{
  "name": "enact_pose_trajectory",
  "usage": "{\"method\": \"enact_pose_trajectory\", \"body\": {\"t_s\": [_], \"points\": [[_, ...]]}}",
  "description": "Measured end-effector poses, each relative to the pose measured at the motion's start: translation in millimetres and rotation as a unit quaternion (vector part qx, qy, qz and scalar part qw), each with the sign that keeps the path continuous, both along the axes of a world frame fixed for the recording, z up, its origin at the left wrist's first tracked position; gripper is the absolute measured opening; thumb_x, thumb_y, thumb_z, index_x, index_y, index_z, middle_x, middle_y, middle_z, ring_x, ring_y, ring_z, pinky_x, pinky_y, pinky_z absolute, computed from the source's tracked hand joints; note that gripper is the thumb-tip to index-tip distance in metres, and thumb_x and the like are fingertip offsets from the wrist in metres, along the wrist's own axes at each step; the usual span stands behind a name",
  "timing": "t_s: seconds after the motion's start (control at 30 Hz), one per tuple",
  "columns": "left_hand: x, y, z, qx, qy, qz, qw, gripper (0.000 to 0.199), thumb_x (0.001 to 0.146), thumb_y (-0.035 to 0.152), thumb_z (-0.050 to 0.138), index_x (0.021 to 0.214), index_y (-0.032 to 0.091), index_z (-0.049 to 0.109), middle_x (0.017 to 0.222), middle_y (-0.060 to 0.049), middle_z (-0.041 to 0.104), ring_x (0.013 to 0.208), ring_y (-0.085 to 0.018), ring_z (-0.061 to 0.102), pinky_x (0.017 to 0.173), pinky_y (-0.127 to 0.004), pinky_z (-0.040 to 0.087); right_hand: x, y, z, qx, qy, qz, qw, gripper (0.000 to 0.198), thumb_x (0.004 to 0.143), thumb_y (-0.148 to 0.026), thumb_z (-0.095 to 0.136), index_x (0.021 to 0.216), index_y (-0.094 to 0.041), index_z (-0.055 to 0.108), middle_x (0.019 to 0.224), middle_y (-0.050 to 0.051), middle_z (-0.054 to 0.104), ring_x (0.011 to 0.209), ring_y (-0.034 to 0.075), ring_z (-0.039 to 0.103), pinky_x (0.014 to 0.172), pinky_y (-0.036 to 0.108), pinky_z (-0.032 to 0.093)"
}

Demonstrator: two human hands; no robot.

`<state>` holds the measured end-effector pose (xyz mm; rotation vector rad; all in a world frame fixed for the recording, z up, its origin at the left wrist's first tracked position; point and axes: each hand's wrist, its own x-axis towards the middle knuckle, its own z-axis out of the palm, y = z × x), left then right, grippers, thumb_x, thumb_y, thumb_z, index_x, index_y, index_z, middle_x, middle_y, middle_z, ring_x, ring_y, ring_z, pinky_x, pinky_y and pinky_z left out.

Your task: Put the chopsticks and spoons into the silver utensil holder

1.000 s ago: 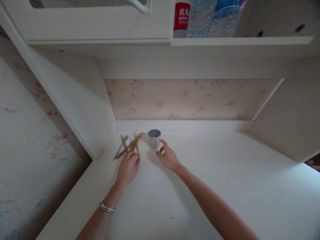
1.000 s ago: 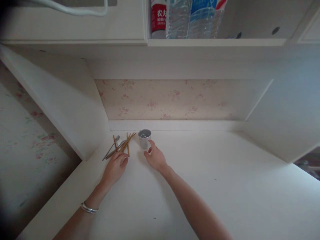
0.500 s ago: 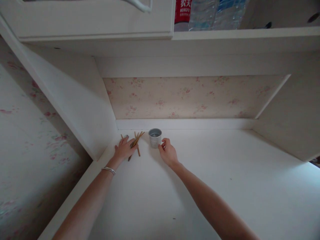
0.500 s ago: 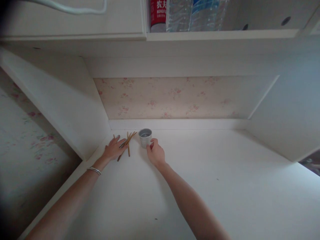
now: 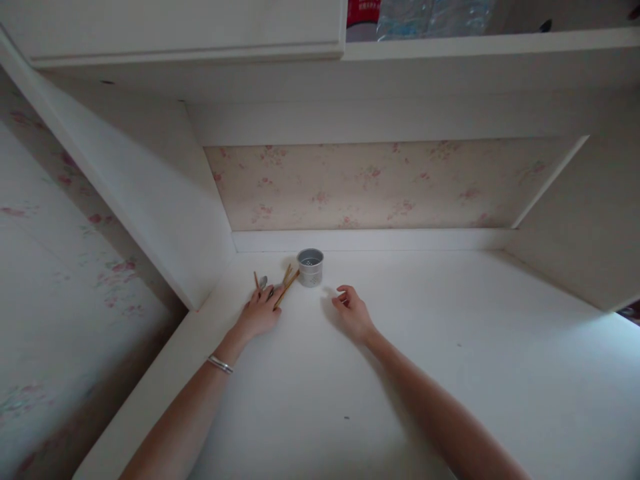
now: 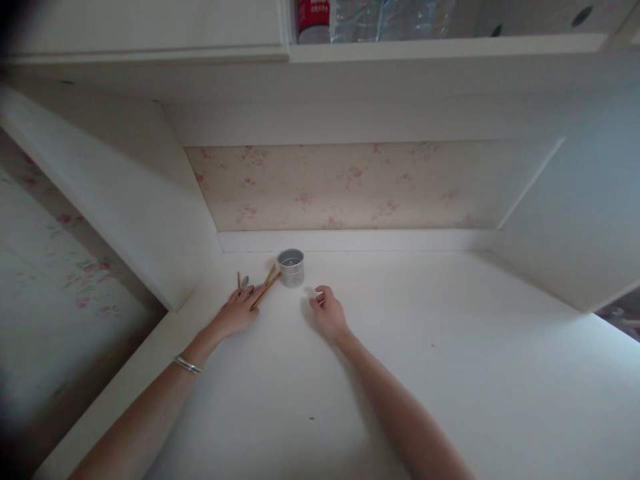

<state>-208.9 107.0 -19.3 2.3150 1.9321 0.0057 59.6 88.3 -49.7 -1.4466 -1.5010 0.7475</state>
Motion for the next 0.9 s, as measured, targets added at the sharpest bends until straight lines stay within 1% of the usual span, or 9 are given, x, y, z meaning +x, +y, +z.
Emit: {"method": "enact_pose_trajectory", "body": {"t_s": [0.1,0.17,0.27,0.4,0.5,0.57,0.7,0.8,0.9], "points": [[10,-34,3.7,0.019,0.009,-0.004,1.0,0.063,0.086,0.03,0.036,0.148,0.027,0.023,0.15,-0.008,0.032,0.135,-0.036,0.027,0.105,-0.05,0.03,10,-19,-5,-0.003,0.021,0.006,1.0,0.028,0.083,-0.038,0.05,0.107,-0.024,0.048,0.074,-0.003,0.058,0.059,0.013,0.053,0.055,0.025,0.042],[17,-56,7.8,0.025,0.007,-0.008,1.0,0.063,0.085,0.028,0.037,0.147,0.027,0.027,0.145,-0.009,0.038,0.132,-0.036,0.031,0.102,-0.049,0.035,17,-32,-5,-0.006,0.03,0.009,0.999,0.028,0.082,-0.039,0.051,0.107,-0.024,0.05,0.074,-0.003,0.058,0.059,0.013,0.053,0.055,0.024,0.042],[27,-84,13.0,0.025,-0.014,-0.022,0.999,0.059,0.083,0.027,0.04,0.142,0.032,0.038,0.141,-0.007,0.043,0.128,-0.036,0.035,0.097,-0.049,0.04,23,-50,-4,-0.013,0.044,0.017,0.999,0.027,0.082,-0.039,0.053,0.104,-0.024,0.052,0.073,-0.004,0.057,0.059,0.012,0.052,0.054,0.024,0.041],[40,-109,12.2,0.026,-0.055,-0.06,0.996,0.048,0.083,0.029,0.044,0.129,0.04,0.053,0.142,-0.005,0.041,0.128,-0.036,0.036,0.094,-0.051,0.042,25,-67,0,-0.021,0.066,0.003,0.998,0.028,0.08,-0.04,0.055,0.104,-0.024,0.055,0.072,-0.003,0.057,0.057,0.012,0.052,0.053,0.024,0.04],[51,-115,9.6,0.036,-0.079,-0.081,0.993,0.043,0.084,0.033,0.047,0.126,0.04,0.056,0.143,-0.005,0.041,0.132,-0.036,0.032,0.098,-0.052,0.04,25,-70,2,-0.022,0.087,-0.023,0.996,0.03,0.078,-0.04,0.057,0.103,-0.023,0.056,0.07,-0.003,0.058,0.057,0.013,0.053,0.052,0.024,0.041],[57,-115,9.5,0.042,-0.097,-0.092,0.99,0.04,0.086,0.039,0.048,0.125,0.04,0.057,0.141,-0.004,0.043,0.133,-0.035,0.032,0.101,-0.052,0.038,25,-67,3,-0.022,0.091,-0.034,0.995,0.031,0.077,-0.04,0.058,0.102,-0.023,0.056,0.07,-0.003,0.057,0.058,0.013,0.053,0.052,0.024,0.042],[63,-105,10.8,0.072,-0.13,-0.088,0.985,0.047,0.086,0.054,0.045,0.128,0.036,0.055,0.142,-0.006,0.043,0.136,-0.034,0.029,0.106,-0.051,0.032,24,-51,10,-0.02,0.081,-0.051,0.995,0.033,0.078,-0.042,0.055,0.104,-0.022,0.053,0.074,-0.003,0.057,0.061,0.014,0.054,0.054,0.025,0.043],[60,-98,8.0,0.07,-0.148,-0.098,0.982,0.047,0.088,0.054,0.043,0.128,0.032,0.055,0.138,-0.007,0.048,0.136,-0.032,0.031,0.108,-0.049,0.03,17,-30,18,-0.015,0.061,-0.053,0.997,0.043,0.075,-0.046,0.06,0.109,-0.021,0.05,0.087,0.0,0.06,0.07,0.015,0.057,0.061,0.027,0.047],[55,-95,1.4,0.05,-0.16,-0.125,0.978,0.042,0.088,0.047,0.045,0.126,0.032,0.057,0.136,-0.006,0.05,0.134,-0.03,0.034,0.11,-0.048,0.031,0,-2,28,-0.008,0.04,-0.047,0.998,0.066,0.065,-0.05,0.07,0.119,-0.019,0.047,0.11,0.008,0.058,0.088,0.019,0.058,0.075,0.032,0.049]]}}
